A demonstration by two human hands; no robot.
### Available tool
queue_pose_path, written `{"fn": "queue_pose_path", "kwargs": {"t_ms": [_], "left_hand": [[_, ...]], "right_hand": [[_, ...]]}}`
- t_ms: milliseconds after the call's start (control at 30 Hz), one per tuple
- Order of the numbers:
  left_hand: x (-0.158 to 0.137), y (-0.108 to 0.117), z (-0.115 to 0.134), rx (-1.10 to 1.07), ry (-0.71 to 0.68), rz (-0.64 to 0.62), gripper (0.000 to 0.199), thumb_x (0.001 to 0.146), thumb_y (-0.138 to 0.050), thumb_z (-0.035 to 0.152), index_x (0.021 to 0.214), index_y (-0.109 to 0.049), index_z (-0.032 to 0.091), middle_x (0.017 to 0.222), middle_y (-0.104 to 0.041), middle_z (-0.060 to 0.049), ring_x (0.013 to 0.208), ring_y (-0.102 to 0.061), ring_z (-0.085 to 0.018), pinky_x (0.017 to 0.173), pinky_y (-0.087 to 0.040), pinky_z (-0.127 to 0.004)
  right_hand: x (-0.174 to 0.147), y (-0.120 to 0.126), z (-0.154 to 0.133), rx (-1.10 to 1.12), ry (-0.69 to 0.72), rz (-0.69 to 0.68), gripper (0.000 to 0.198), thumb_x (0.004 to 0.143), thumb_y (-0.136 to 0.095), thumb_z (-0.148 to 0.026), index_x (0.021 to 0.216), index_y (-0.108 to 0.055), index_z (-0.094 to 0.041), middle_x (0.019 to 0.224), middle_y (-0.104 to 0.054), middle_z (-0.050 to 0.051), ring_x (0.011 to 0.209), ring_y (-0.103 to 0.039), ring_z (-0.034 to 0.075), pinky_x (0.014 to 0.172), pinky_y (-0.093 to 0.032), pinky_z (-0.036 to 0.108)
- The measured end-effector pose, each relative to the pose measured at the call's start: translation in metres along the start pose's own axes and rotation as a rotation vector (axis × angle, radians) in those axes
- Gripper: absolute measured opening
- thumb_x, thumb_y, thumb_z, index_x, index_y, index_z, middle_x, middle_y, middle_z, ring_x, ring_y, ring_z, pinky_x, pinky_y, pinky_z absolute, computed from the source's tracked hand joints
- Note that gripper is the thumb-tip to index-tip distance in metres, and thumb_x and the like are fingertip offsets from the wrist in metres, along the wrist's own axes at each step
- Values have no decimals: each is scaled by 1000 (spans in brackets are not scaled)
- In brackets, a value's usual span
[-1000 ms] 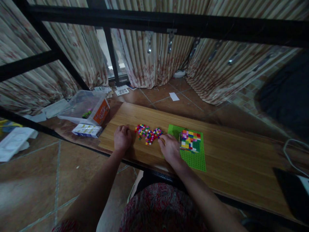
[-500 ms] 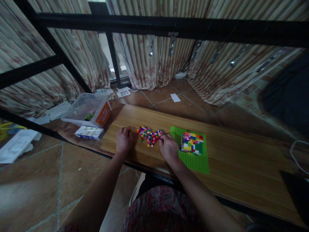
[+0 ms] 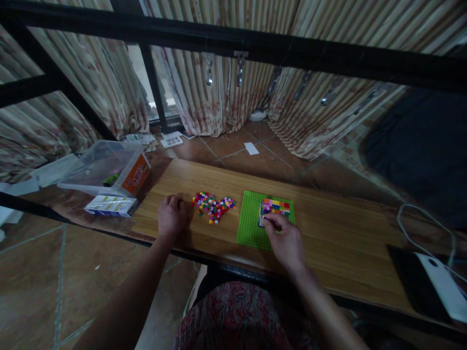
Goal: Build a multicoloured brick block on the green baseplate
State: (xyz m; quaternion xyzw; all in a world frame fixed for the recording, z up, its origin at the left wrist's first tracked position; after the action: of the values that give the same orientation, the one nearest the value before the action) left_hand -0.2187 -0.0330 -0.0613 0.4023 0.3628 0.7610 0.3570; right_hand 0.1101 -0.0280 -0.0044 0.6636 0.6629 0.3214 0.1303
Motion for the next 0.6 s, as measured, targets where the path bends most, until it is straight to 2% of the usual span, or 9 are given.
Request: {"fn": "queue_pose_path", "kwargs": {"t_ms": [67, 167, 367, 600], "left_hand": [[0, 0, 0, 3, -6, -2, 25, 86, -44, 26, 95, -66, 18, 100, -64, -11, 96, -59, -26, 89, -46, -39], [1, 0, 0, 3, -15, -3, 24, 86, -44, 27, 95, -65, 18, 100, -64, -11, 97, -59, -27, 89, -46, -40], [1, 1, 0, -6, -10, 2, 24, 85, -44, 27, 94, -64, 19, 99, -63, -11, 97, -58, -26, 89, -46, -40], [0, 1, 0, -20, -23, 0, 23, 86, -44, 27, 93, -64, 19, 99, -63, -12, 96, -59, -26, 89, -46, -40]], "right_hand": [[8, 13, 11, -70, -10, 40, 25, 88, -52, -35, 93, -70, -20, 93, -72, 7, 79, -66, 21, 75, -51, 35], [19, 19, 19, -173, 18, 40, 26, 88, -49, -33, 89, -71, -19, 89, -72, 9, 77, -66, 22, 75, -51, 36], [25, 9, 19, -246, 52, 9, 27, 88, -48, -31, 94, -73, -22, 97, -74, 8, 86, -67, 23, 81, -50, 38], [28, 6, 25, -221, -31, 39, 29, 85, -52, -34, 101, -72, -19, 94, -75, 10, 81, -69, 24, 79, -52, 40]]}}
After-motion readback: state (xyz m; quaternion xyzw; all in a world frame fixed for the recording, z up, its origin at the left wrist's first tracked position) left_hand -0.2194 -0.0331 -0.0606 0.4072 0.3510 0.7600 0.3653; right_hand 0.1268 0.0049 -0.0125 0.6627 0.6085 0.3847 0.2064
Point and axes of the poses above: each hand's wrist, its own x-axis towards the middle knuckle, its own y-axis out of the back of the hand, z = x × y, the point moved 1 cm from there along x, towards the middle knuckle
